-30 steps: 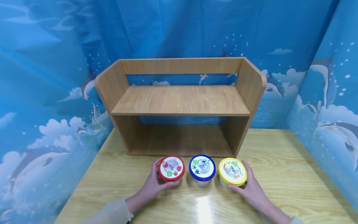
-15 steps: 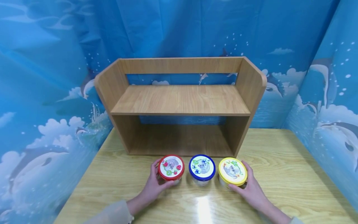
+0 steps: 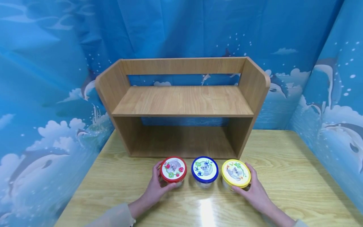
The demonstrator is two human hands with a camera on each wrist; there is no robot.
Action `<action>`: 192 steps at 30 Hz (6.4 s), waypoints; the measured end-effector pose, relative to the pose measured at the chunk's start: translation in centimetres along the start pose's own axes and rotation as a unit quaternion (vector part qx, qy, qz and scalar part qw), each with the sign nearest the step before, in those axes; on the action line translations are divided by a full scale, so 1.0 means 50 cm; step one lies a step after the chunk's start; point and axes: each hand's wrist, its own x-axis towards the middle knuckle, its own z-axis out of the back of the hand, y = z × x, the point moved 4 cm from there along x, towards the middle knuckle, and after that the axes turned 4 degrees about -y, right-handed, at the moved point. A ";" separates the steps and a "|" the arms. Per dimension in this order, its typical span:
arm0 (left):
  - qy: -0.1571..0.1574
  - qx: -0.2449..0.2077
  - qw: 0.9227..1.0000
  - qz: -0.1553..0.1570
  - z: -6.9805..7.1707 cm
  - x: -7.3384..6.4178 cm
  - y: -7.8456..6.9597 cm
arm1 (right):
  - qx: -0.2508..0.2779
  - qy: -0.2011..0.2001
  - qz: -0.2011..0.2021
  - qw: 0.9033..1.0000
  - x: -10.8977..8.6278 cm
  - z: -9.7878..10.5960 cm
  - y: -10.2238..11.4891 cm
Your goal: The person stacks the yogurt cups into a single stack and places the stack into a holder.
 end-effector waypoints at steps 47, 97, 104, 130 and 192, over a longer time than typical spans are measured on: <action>0.005 -0.001 1.000 -0.005 0.000 -0.001 -0.002 | 0.074 0.008 0.060 0.995 0.090 0.023 0.163; 0.021 -0.014 0.999 -0.020 0.002 0.001 -0.002 | 0.119 0.114 0.132 0.977 0.144 -0.186 0.284; 0.018 0.004 0.999 -0.028 0.004 0.001 -0.003 | 0.122 0.123 0.135 0.976 0.144 -0.203 0.296; 0.022 0.016 0.999 -0.045 -0.001 0.002 0.000 | 0.085 0.159 0.119 0.976 0.142 -0.240 0.295; 0.015 0.039 0.999 -0.033 0.004 0.000 0.001 | 0.077 0.097 0.095 0.988 0.086 -0.119 0.107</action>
